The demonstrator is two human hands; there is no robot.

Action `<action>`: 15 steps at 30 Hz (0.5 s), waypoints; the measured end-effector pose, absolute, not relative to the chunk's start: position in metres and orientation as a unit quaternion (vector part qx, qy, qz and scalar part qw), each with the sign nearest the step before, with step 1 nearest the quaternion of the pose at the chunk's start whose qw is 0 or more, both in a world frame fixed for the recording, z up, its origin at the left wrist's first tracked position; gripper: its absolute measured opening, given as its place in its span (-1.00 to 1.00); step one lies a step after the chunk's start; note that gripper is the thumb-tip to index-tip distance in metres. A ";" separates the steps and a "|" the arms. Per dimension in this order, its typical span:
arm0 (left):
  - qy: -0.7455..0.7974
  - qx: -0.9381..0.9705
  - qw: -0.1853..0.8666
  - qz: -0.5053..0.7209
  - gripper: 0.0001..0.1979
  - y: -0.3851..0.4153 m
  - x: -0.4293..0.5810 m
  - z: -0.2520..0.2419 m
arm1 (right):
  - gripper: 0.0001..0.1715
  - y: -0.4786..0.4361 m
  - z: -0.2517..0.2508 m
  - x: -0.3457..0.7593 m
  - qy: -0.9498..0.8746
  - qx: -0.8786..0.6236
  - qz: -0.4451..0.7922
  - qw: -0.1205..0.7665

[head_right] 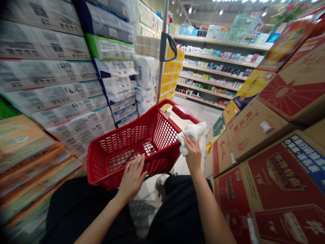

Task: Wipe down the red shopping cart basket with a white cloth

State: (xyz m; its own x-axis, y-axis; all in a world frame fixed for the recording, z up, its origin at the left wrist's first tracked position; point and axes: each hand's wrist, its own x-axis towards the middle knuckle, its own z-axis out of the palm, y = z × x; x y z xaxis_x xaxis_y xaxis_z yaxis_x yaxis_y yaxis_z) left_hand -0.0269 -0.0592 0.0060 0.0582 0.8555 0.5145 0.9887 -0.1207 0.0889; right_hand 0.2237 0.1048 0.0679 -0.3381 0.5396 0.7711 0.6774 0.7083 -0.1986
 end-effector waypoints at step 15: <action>-0.649 -0.711 0.150 -0.227 -0.40 -0.060 -0.027 0.004 | -0.56 0.026 0.022 0.131 -0.885 -0.254 -0.016 0.390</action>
